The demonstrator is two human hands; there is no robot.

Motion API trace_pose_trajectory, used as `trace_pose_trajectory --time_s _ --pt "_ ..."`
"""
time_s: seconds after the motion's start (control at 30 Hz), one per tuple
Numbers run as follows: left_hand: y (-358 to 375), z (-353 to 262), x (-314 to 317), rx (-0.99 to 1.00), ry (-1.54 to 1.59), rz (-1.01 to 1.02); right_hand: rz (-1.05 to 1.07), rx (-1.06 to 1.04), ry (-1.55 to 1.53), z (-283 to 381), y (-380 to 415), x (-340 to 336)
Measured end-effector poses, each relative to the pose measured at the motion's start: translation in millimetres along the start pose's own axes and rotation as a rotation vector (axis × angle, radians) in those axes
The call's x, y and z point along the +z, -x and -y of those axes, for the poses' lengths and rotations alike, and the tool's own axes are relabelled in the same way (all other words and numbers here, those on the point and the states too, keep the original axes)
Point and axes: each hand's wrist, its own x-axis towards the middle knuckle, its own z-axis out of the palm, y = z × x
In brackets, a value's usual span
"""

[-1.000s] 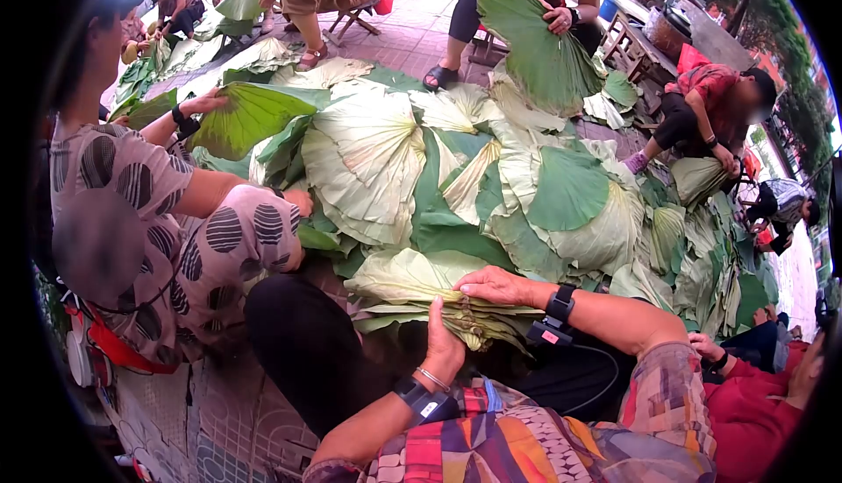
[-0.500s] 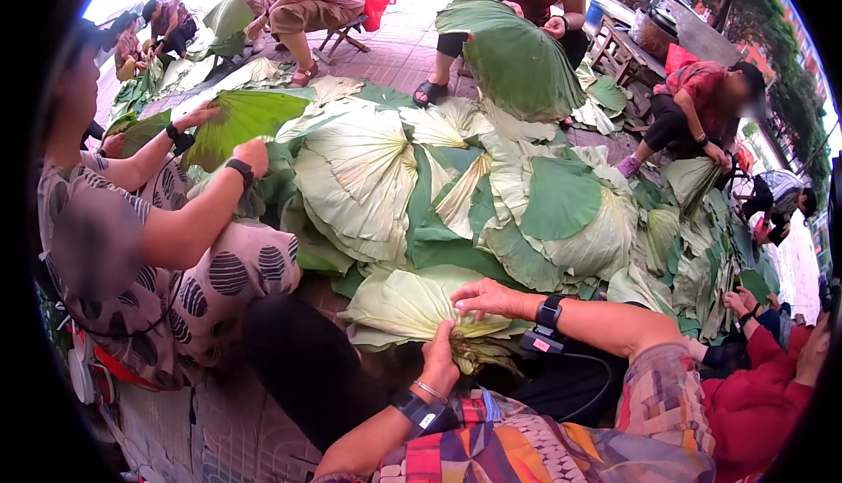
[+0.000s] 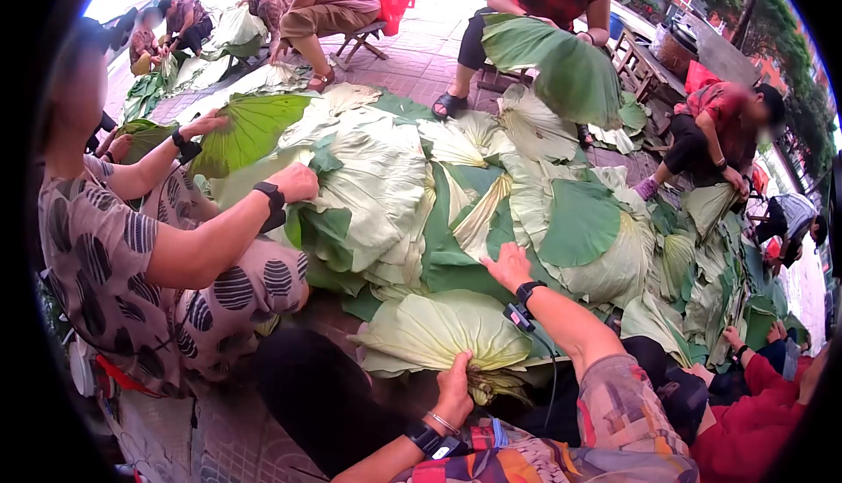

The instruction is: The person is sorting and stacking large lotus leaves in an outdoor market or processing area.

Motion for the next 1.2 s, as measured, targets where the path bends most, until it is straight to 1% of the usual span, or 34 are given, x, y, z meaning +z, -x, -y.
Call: trace_pose_trajectory --time_s 0.03,0.07,0.13,0.17,0.2,0.27,0.3,0.33,0.4,0.43,0.47,0.53,0.57,0.6,0.67,0.7,0.77,0.8,0.87,0.9,0.93,0.97,1.0,1.03,1.07,1.1,1.13,1.17,1.2 --pt "-0.6 -0.1 0.4 0.001 0.008 -0.004 -0.094 0.056 0.057 6.6 -4.0 2.5" --pt "-0.9 -0.3 1.3 0.008 0.010 -0.007 -0.091 0.052 0.049 9.9 -6.7 3.0" --pt "-1.2 -0.7 2.3 0.002 -0.006 -0.028 -0.067 0.104 0.184 11.1 -8.9 1.5" --pt "-0.8 -0.7 2.4 0.005 0.003 -0.018 -0.142 0.069 0.254 4.3 -11.3 11.7" --pt "-4.8 1.9 -0.4 -0.007 -0.014 -0.029 -0.140 0.063 0.252 -0.8 -14.2 15.1" --pt "-7.7 1.9 -2.7 -0.046 -0.020 -0.029 -0.113 -0.015 0.343 -13.1 -18.1 21.8" --pt "-6.5 1.4 -2.0 -0.047 -0.015 -0.032 -0.193 -0.062 0.358 -21.4 -21.9 30.5" --pt "-2.0 -2.4 2.5 -0.020 -0.004 -0.043 -0.192 -0.062 0.362 -26.1 -26.5 33.8" --pt "1.7 -1.8 5.8 0.003 0.004 -0.044 -0.176 -0.082 0.268 -39.5 -32.4 37.3" --pt "2.0 -1.8 4.6 0.000 -0.007 -0.036 -0.317 -0.137 0.272 -40.2 -28.9 33.3" --pt "1.8 -2.3 3.2 -0.001 -0.017 -0.028 -0.323 -0.135 0.273 -40.5 -29.3 27.0" --pt "1.4 -0.8 2.8 0.020 -0.016 -0.027 -0.201 -0.033 0.084 -48.2 -32.4 8.7" --pt "0.8 0.2 2.7 0.040 -0.015 -0.032 -0.404 -0.122 0.039 -55.1 -34.0 4.2" --pt "0.0 0.7 2.0 0.040 -0.013 -0.023 -0.328 -0.071 -0.042 -64.4 -35.8 -6.8" --pt "-2.5 3.4 -0.9 0.039 -0.057 -0.037 -0.329 0.027 -0.067 -79.5 -40.1 -29.1" --pt "-4.9 5.5 -2.0 0.032 -0.047 -0.021 -0.334 0.031 -0.059 -88.5 -41.0 -42.5" --pt "-0.3 3.6 0.8 0.016 -0.033 -0.005 -0.351 0.145 -0.208 -98.8 -38.4 -80.3" --pt "2.1 1.9 2.3 0.007 -0.023 0.002 -0.398 0.125 -0.214 -102.3 -37.4 -98.2" --pt "0.8 4.6 2.0 0.013 -0.014 0.024 -0.424 0.123 -0.218 -114.2 -44.4 -131.1" --pt "-0.1 6.2 2.6 0.043 -0.031 0.005 -0.469 0.071 -0.168 -110.1 -40.6 -151.7" --pt "1.8 6.1 3.8 0.072 -0.049 -0.015 -0.529 -0.060 -0.103 -106.0 -38.1 -170.6" --pt "3.8 5.6 4.6 0.069 -0.049 -0.019 -0.514 -0.016 -0.097 -102.1 -34.8 -189.1" --pt "1.7 8.0 2.4 0.064 -0.049 -0.010 -0.556 -0.087 -0.022 -109.6 -45.1 -198.7" --pt "-2.0 10.2 0.4 0.054 -0.042 0.007 -0.592 -0.177 -0.008 -103.5 -41.8 -217.0" --pt "-4.8 12.9 -1.5 0.043 -0.036 0.023 -0.581 -0.204 -0.152 -96.2 -39.2 -233.8" --pt "-3.2 12.2 -0.9 0.049 -0.029 0.024 -0.567 -0.322 -0.156 -88.1 -35.2 -253.1" --pt "0.1 10.3 -0.2 0.047 -0.032 0.030 -0.587 -0.304 -0.121 -71.4 -25.3 -273.5" --pt "4.1 7.4 0.8 0.036 -0.048 0.052 -0.557 -0.305 -0.168 -64.3 -24.3 -291.8" --pt "5.9 5.4 1.0 0.024 -0.063 0.074 -0.606 -0.325 -0.217 -56.3 -24.8 -305.8"
